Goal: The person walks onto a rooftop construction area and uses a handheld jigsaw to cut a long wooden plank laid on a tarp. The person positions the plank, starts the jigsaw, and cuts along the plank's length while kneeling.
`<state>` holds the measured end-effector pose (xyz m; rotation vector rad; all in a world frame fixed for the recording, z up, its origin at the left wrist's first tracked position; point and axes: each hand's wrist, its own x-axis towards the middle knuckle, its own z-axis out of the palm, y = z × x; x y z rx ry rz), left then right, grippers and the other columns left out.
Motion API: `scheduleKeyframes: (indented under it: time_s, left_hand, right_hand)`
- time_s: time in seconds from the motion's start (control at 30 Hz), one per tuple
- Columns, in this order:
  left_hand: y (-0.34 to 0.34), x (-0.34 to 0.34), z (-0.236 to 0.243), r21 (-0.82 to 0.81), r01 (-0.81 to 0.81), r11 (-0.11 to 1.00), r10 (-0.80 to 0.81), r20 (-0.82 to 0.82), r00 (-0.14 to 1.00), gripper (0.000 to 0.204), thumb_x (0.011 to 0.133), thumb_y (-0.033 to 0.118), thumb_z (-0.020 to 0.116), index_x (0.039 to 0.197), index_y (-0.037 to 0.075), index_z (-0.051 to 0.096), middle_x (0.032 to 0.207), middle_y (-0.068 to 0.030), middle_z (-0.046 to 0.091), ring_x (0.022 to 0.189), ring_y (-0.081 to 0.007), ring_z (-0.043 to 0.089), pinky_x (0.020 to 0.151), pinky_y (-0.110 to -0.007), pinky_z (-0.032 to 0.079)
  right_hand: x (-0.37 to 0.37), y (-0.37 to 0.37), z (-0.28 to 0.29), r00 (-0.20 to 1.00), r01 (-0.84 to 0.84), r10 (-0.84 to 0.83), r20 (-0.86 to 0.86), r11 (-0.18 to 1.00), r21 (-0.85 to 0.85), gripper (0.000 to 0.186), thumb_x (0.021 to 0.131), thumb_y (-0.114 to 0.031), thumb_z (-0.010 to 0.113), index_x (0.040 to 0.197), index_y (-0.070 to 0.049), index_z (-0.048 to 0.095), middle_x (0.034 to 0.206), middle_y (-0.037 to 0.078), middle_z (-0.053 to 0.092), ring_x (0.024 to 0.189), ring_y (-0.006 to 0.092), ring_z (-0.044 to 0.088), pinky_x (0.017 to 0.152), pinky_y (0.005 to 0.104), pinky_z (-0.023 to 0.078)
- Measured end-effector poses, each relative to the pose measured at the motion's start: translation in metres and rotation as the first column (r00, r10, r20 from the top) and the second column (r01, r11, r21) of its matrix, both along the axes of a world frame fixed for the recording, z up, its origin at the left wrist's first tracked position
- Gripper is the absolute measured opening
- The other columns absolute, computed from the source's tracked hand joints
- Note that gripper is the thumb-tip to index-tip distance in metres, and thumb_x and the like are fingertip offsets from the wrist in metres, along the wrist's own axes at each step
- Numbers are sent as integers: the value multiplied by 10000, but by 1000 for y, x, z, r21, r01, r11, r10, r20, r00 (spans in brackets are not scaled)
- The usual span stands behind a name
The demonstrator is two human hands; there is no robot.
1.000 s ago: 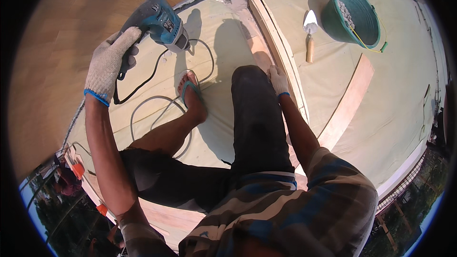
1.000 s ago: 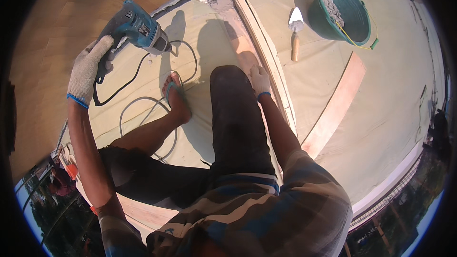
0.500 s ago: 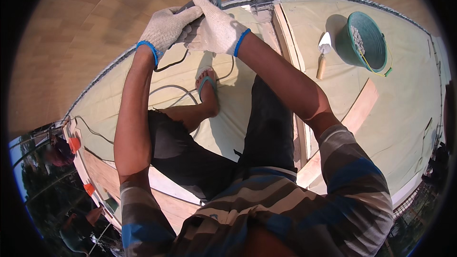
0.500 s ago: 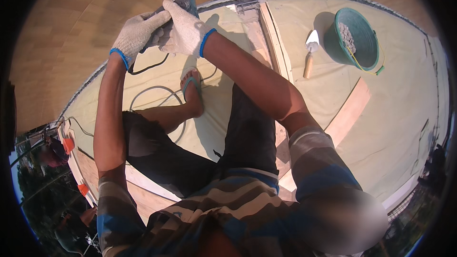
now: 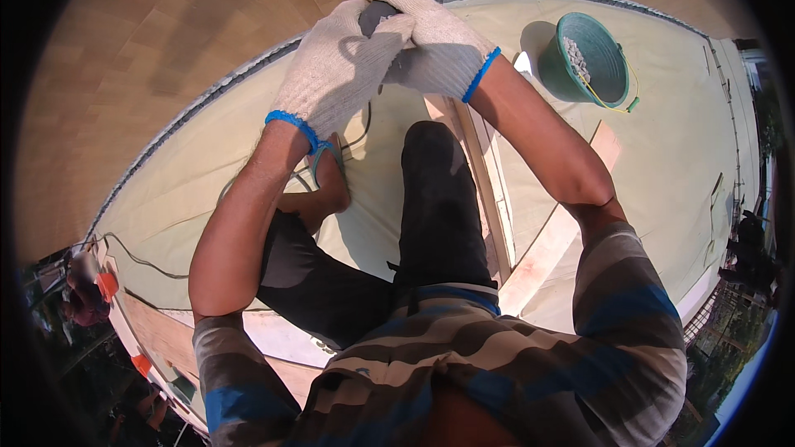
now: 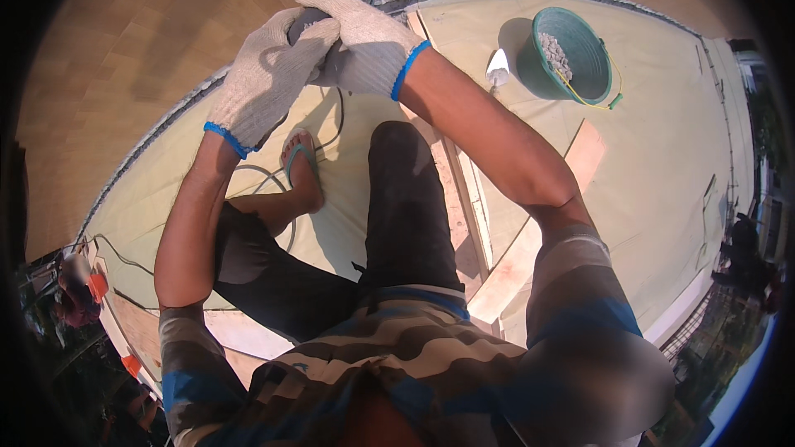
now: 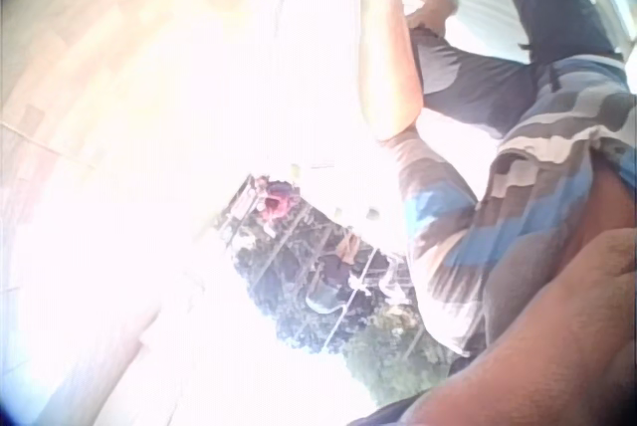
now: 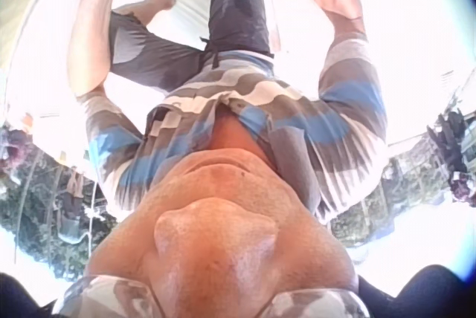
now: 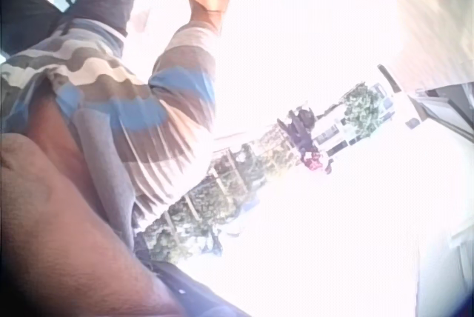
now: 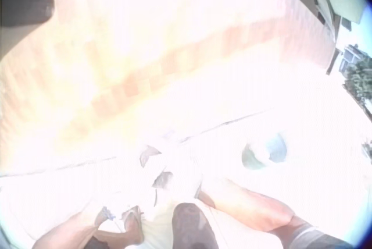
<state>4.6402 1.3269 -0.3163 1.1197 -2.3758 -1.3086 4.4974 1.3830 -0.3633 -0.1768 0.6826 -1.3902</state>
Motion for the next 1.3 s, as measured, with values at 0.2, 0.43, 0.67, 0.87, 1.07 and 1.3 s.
scheduleKeyframes:
  time_s: [0.2, 0.43, 0.67, 0.87, 1.07, 1.3]
  left_hand:
    - [51, -39, -15, -16, 0, 1000, -2, -112, 994, 671, 933, 547, 686, 1299, -2, 566, 1105, -219, 715, 1029, -367, 715, 875, -449, 563]
    - [109, -54, -20, -32, 168, 985, -169, -323, 931, 680, 982, 462, 683, 1406, -20, 461, 1084, -263, 694, 1026, -417, 708, 880, -469, 559]
    - [162, -66, -14, 392, 240, 888, -87, -370, 925, 805, 1002, 365, 674, 1586, 12, 247, 1098, -159, 696, 1030, -230, 709, 907, -366, 547]
    - [207, -82, -23, 417, 212, 884, -8, -439, 899, 903, 934, 351, 692, 1604, 27, 181, 1276, -342, 614, 1128, -478, 671, 941, -523, 552]
    - [234, -84, -23, 652, 292, 700, 203, -573, 794, 787, 957, 311, 672, 1570, 13, 279, 1440, -327, 495, 1321, -400, 575, 1061, -423, 488]
    - [260, -78, -28, 862, 392, 321, 443, -502, 743, 638, 1027, 352, 587, 1538, 47, 358, 1313, -156, 507, 1125, -202, 561, 956, -328, 513]
  right_hand:
    - [-57, 47, 0, 748, -79, -32, -662, 988, -136, 292, 964, -303, 749, 1164, -111, 659, 1058, 73, 691, 996, 185, 665, 846, 382, 564]
    - [-77, 101, 52, 760, -27, 134, -636, 984, 174, 400, 923, -383, 750, 1130, -52, 666, 1041, 90, 695, 884, 162, 692, 762, 315, 609]
    - [-92, 150, 63, 812, -5, 223, -539, 927, 375, 395, 923, -335, 741, 1133, -6, 680, 1046, 126, 715, 892, 204, 717, 799, 336, 626]
    - [-111, 183, 68, 780, -70, 358, -513, 865, 497, 318, 936, -266, 731, 1118, -10, 682, 1054, 122, 717, 902, 202, 724, 841, 347, 633]
    - [-115, 199, 88, 773, -160, 483, -412, 776, 610, 320, 941, -232, 709, 1158, -2, 665, 1045, 103, 720, 892, 180, 724, 829, 337, 633]
    - [-115, 228, 82, 724, -60, 545, -423, 661, 748, 337, 958, -268, 707, 1170, -8, 671, 1067, 89, 721, 908, 152, 717, 822, 330, 625]
